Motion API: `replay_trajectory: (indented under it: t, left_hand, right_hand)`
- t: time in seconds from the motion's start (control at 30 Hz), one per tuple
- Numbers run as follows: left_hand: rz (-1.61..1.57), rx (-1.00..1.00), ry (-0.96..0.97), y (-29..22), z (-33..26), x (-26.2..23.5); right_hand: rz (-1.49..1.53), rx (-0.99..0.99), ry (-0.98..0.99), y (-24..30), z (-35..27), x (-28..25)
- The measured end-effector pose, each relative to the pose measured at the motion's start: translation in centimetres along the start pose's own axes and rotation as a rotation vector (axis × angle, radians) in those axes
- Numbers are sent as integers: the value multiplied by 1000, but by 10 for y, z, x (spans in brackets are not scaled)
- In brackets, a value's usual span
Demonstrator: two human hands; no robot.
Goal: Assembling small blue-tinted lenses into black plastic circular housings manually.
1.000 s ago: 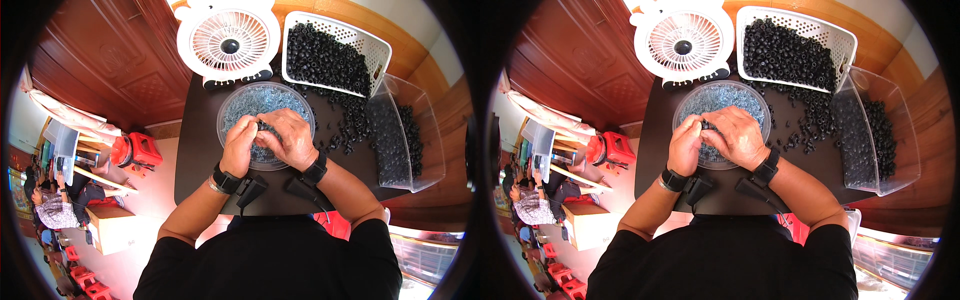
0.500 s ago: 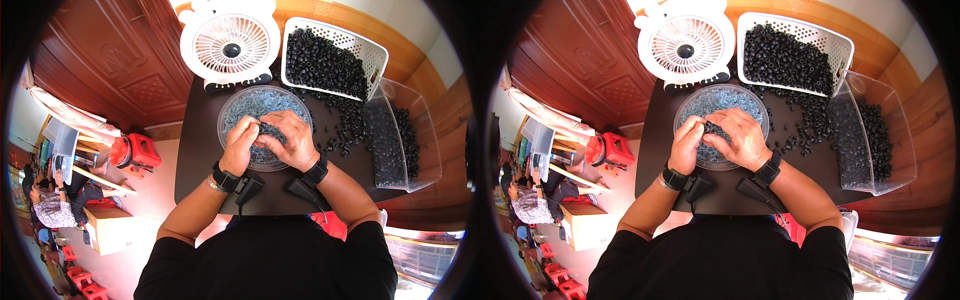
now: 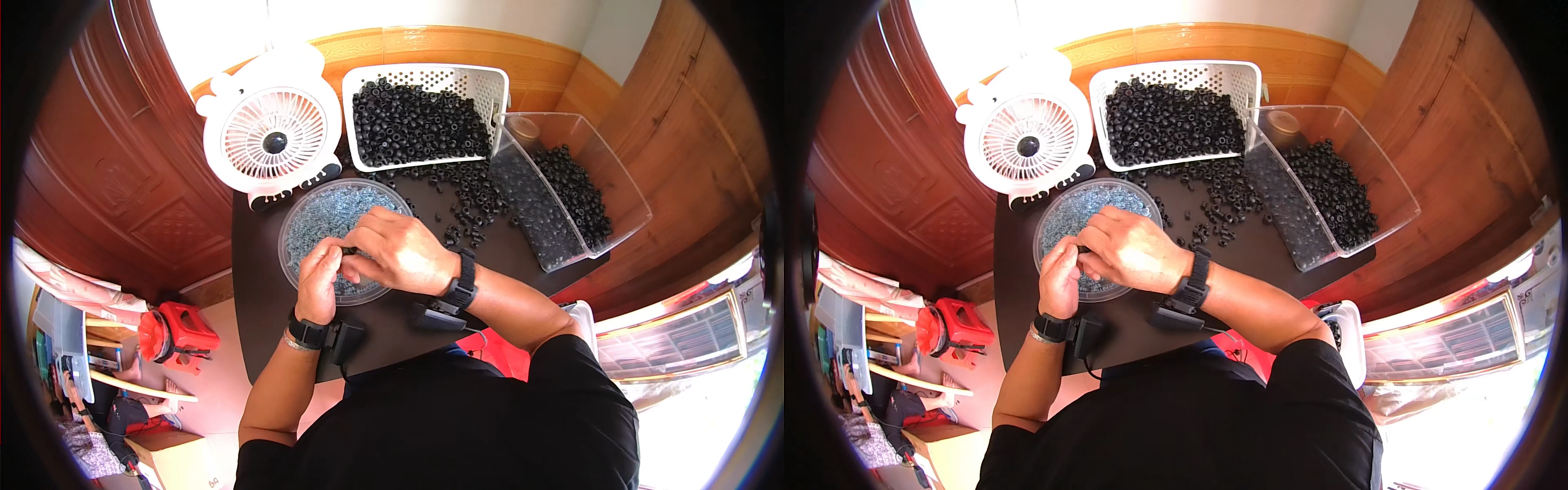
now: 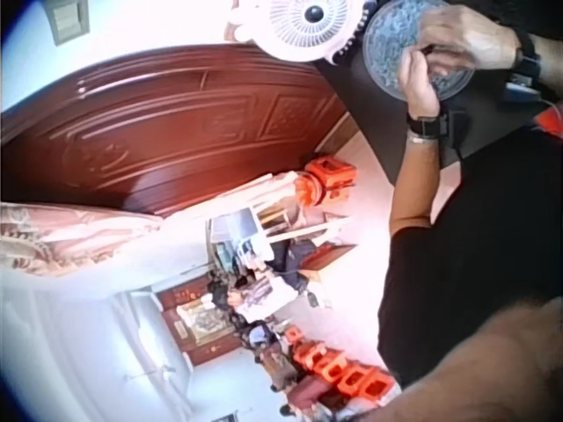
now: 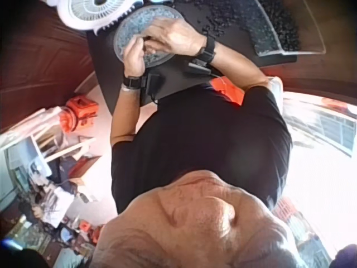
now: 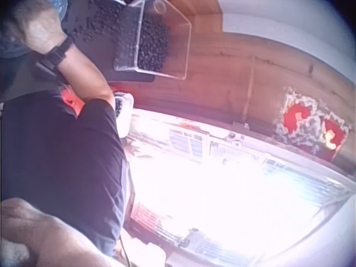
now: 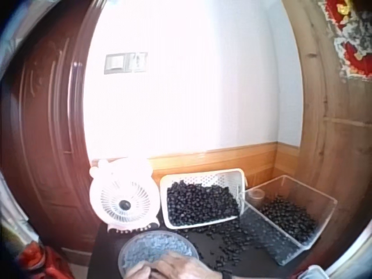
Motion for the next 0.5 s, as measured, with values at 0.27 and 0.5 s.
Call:
replay_trajectory:
  t: [0.27, 0.5]
  left_hand:
    - [133, -52, 86, 8, -2, 13]
    - [70, -70, 35, 14, 2, 0]
  right_hand:
    - [-522, 260, -308, -15, -30, -125]
    - [-796, 544, -759, -27, -79, -238]
Point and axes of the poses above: each hand's wrist, its own z-axis towards the middle knuckle, its own x-axis out of the palm, y = z × x, the point moved 10 cm from there along z, towards the middle knuckle, and after that the axes turned 1 degree about -x, right-handed, at the moved point
